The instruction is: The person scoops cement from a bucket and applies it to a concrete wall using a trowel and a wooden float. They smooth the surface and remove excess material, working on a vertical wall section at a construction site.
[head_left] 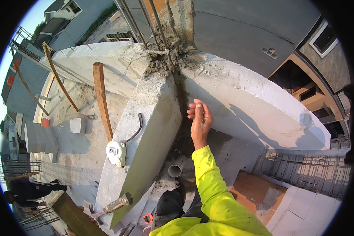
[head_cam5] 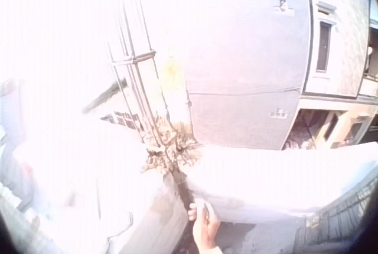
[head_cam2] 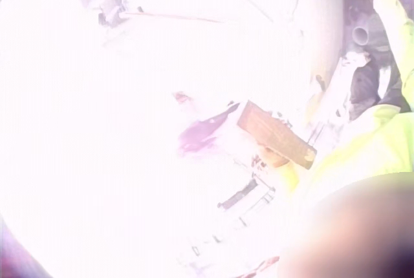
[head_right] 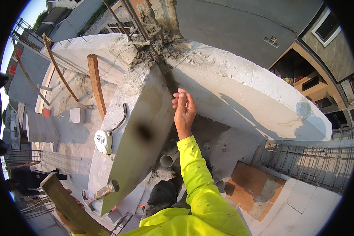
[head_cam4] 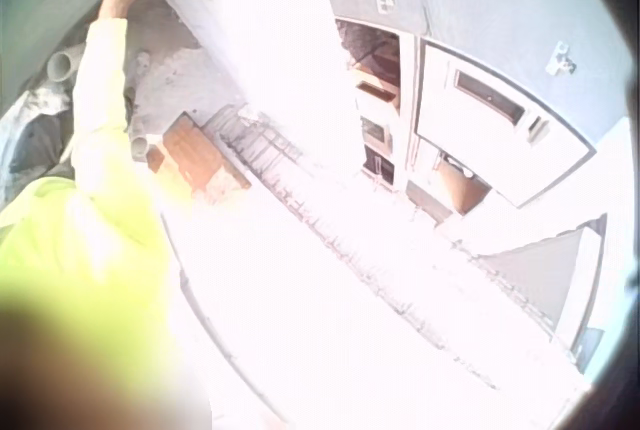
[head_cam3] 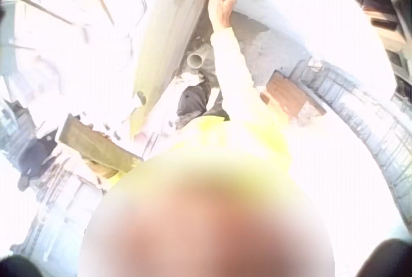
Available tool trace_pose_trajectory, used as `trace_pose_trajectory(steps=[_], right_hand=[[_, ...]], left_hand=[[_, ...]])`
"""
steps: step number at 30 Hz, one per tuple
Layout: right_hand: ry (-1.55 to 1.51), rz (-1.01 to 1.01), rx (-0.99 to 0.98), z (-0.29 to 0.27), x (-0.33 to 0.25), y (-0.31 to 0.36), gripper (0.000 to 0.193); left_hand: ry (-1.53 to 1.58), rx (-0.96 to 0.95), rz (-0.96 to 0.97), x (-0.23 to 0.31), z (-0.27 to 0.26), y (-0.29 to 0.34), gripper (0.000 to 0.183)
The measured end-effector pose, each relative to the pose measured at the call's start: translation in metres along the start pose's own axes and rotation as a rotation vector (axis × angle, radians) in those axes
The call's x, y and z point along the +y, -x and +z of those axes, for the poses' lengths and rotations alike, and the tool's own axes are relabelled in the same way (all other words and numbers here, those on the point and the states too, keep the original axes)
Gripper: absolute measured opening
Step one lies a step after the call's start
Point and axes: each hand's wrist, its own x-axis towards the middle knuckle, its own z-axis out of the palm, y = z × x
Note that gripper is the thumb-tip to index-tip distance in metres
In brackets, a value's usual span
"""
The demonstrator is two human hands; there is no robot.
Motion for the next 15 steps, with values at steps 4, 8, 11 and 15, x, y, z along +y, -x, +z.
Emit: trace_pose_trajectory(steps=[4, 8, 11, 15], right_hand=[[-0.090, 0.244, -0.035, 0.018, -0.066, -0.047, 0.045], [-0.158, 0.426, -0.222, 0.042, -0.090, -0.078, 0.043], [-0.385, 0.503, -0.203, 0.052, -0.090, -0.104, 0.028], [-0.652, 0.332, -0.078, 0.015, -0.136, -0.165, 0.027]], left_hand=[[0.054, 0.092, 0.044, -0.018, 0.022, 0.021, 0.082], [0.208, 0.068, -0.110, -0.012, 0.037, 0.031, 0.085], [0.221, 0.091, -0.075, -0.015, 0.043, 0.029, 0.082], [0.288, 0.157, 0.021, -0.020, 0.055, 0.048, 0.079]])
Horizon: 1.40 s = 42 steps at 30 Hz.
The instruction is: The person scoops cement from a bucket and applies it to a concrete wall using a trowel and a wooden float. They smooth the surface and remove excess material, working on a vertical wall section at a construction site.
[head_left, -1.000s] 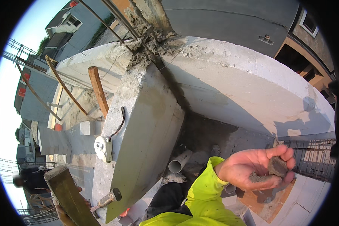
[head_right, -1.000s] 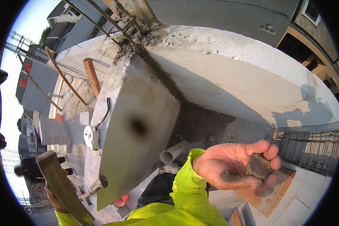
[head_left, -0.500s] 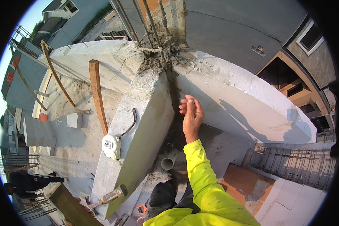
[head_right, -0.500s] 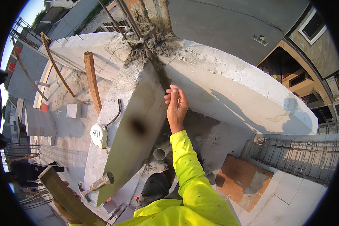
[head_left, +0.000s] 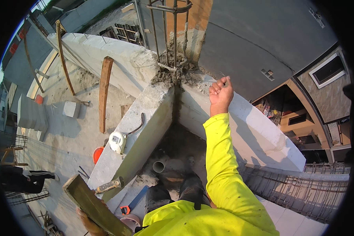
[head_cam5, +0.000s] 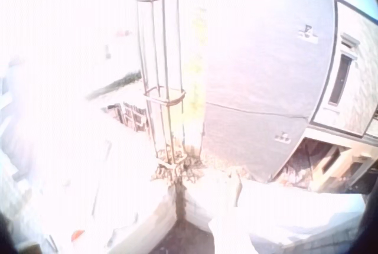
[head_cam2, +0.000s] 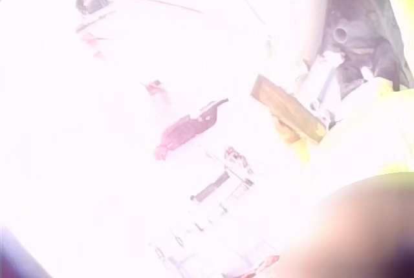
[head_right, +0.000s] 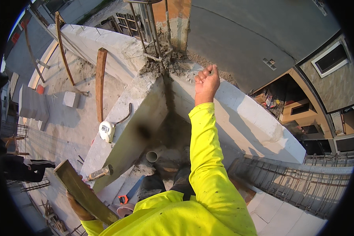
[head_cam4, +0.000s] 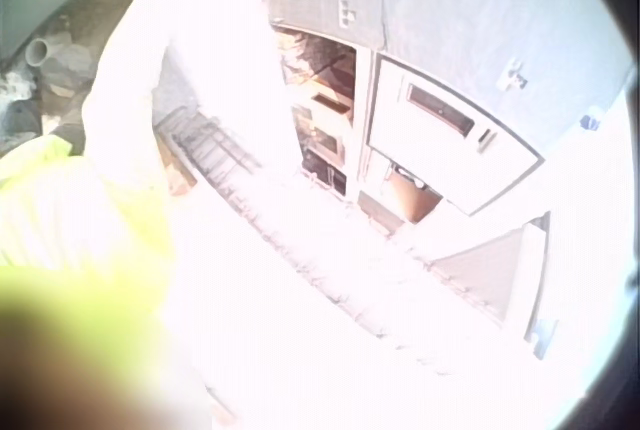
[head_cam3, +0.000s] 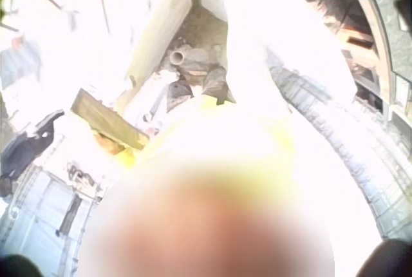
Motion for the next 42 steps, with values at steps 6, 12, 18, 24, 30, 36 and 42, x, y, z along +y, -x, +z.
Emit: trace_pose_trajectory(steps=[6, 12, 18, 24, 30, 36, 42], right_hand=[[0.097, -0.440, -0.258, -0.024, -0.255, 0.029, 0.027], [0.435, -0.537, -0.053, -0.143, -0.381, 0.189, 0.030], [1.576, 0.017, 1.031, -0.342, -0.305, 0.371, 0.059], [1.925, 0.698, -0.108, -0.261, -0.183, 0.320, 0.032], [1.900, -0.831, -0.928, 0.004, -0.057, 0.045, 0.029], [2.594, -0.781, -1.100, 0.063, 0.026, -0.060, 0.034], [2.478, -0.812, -1.003, 0.038, 0.047, -0.067, 0.031]], left_hand=[[0.056, 0.047, -0.031, 0.005, 0.015, 0.005, 0.085], [-0.124, -0.125, -0.023, -0.009, 0.031, -0.002, 0.080], [-0.300, -0.267, -0.140, -0.033, 0.049, -0.003, 0.080], [-0.467, -0.425, -0.247, -0.051, 0.048, 0.008, 0.089], [-0.543, -0.305, -0.236, -0.066, 0.037, 0.027, 0.081], [-0.415, -0.084, -0.283, -0.067, 0.023, 0.056, 0.084], [-0.395, 0.027, -0.256, -0.069, 0.021, 0.065, 0.078]])
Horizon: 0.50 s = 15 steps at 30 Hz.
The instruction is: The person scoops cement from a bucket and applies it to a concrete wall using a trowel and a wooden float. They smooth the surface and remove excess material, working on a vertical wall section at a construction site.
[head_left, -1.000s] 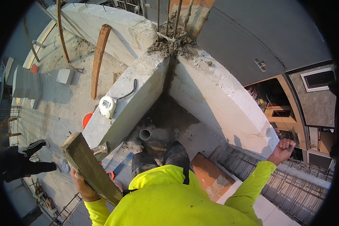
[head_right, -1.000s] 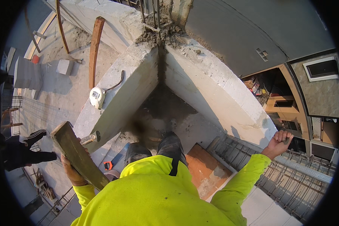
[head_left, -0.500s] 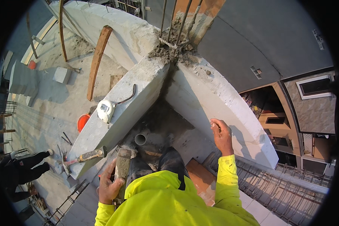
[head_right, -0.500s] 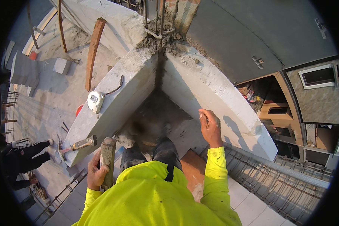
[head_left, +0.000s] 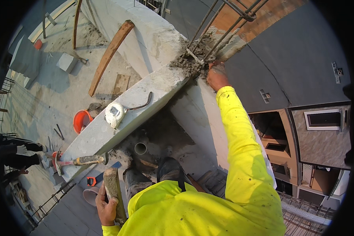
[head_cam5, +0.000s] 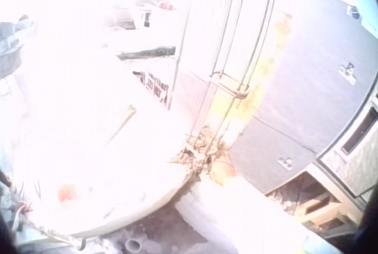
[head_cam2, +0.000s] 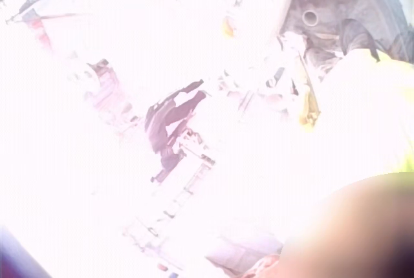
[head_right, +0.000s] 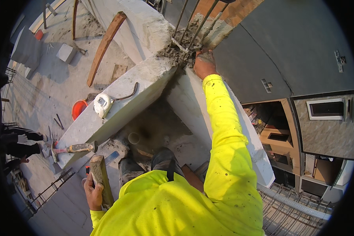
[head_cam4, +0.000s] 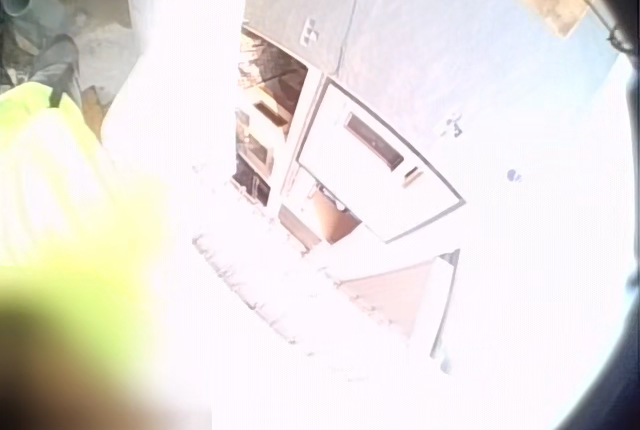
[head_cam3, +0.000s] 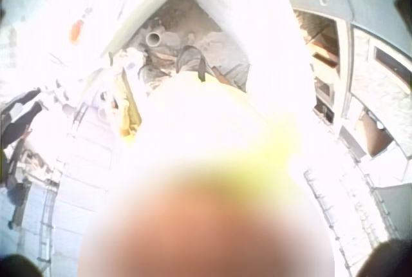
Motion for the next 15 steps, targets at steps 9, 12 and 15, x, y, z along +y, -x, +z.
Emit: trace_pose_trajectory(steps=[9, 12, 15], right_hand=[[-0.014, -0.324, 0.348, 0.015, -0.016, -0.001, 0.010], [0.050, -0.360, 0.145, 0.021, -0.012, -0.008, 0.016], [0.069, -0.410, 0.066, 0.021, -0.006, -0.012, 0.025]], left_hand=[[0.022, 0.025, -0.033, -0.001, -0.001, -0.008, 0.085], [0.057, 0.003, -0.042, 0.001, 0.000, -0.009, 0.085], [0.046, -0.037, -0.061, 0.002, -0.001, -0.012, 0.089]])
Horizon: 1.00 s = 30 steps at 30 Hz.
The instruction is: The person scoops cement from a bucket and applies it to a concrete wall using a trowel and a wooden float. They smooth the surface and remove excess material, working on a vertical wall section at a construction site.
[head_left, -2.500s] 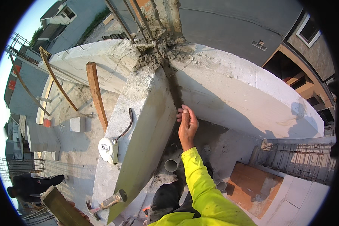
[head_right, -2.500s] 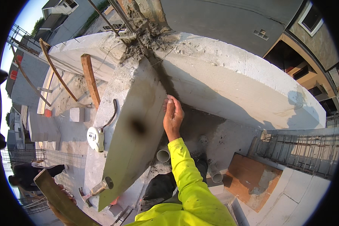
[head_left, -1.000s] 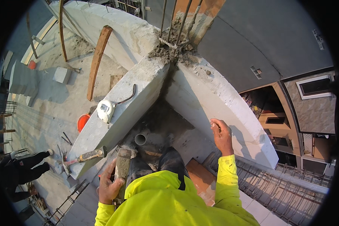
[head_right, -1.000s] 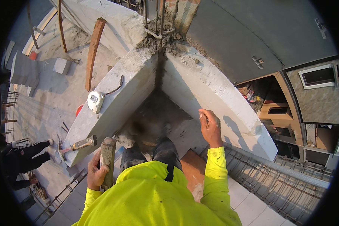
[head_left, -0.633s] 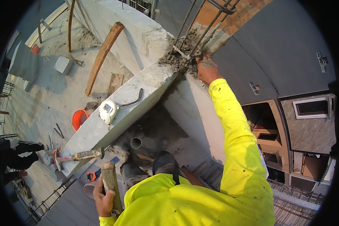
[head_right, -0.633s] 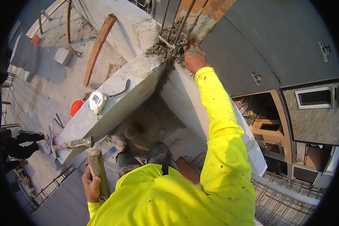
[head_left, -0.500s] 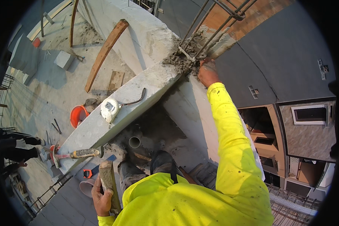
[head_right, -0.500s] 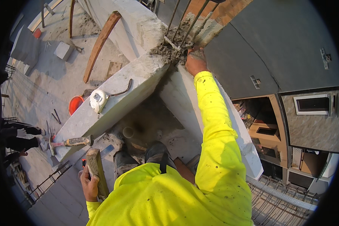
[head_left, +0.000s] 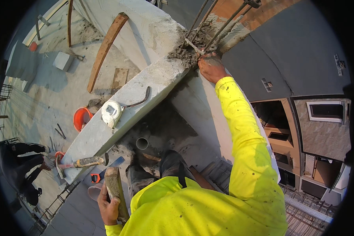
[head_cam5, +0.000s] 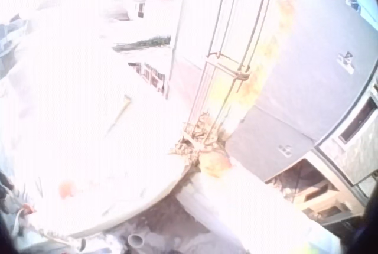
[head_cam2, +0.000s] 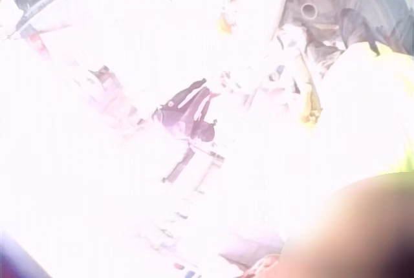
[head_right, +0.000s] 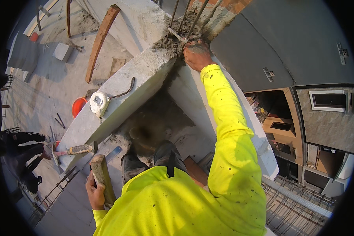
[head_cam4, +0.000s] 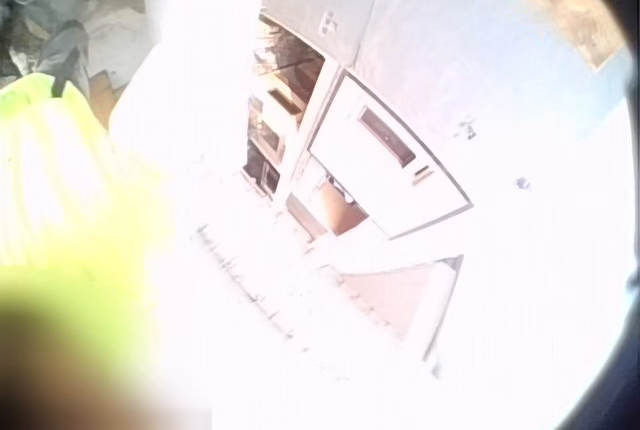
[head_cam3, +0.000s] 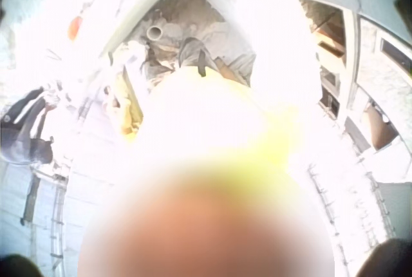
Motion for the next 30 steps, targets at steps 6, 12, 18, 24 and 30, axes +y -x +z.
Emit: trace_pose_trajectory(steps=[6, 12, 18, 24, 30], right_hand=[[-0.231, 0.212, 0.069, 0.001, -0.004, 0.002, 0.026], [-0.454, 0.411, 0.027, -0.007, -0.005, 0.005, 0.030], [-1.632, 1.008, 0.910, -0.035, -0.070, 0.076, 0.027], [-1.757, 1.514, 1.865, -0.045, -0.181, 0.141, 0.033], [-0.496, 1.073, 2.070, -0.066, -0.203, 0.124, 0.038]], left_hand=[[-0.083, -0.011, 0.007, -0.003, -0.005, -0.006, 0.091], [-0.149, 0.010, 0.055, 0.006, -0.012, -0.005, 0.085], [-0.064, -0.063, 0.015, 0.029, -0.010, -0.019, 0.071], [-0.225, -0.277, 0.131, 0.053, -0.016, -0.062, 0.080], [-0.333, -0.241, 0.319, 0.046, -0.024, -0.064, 0.087]])
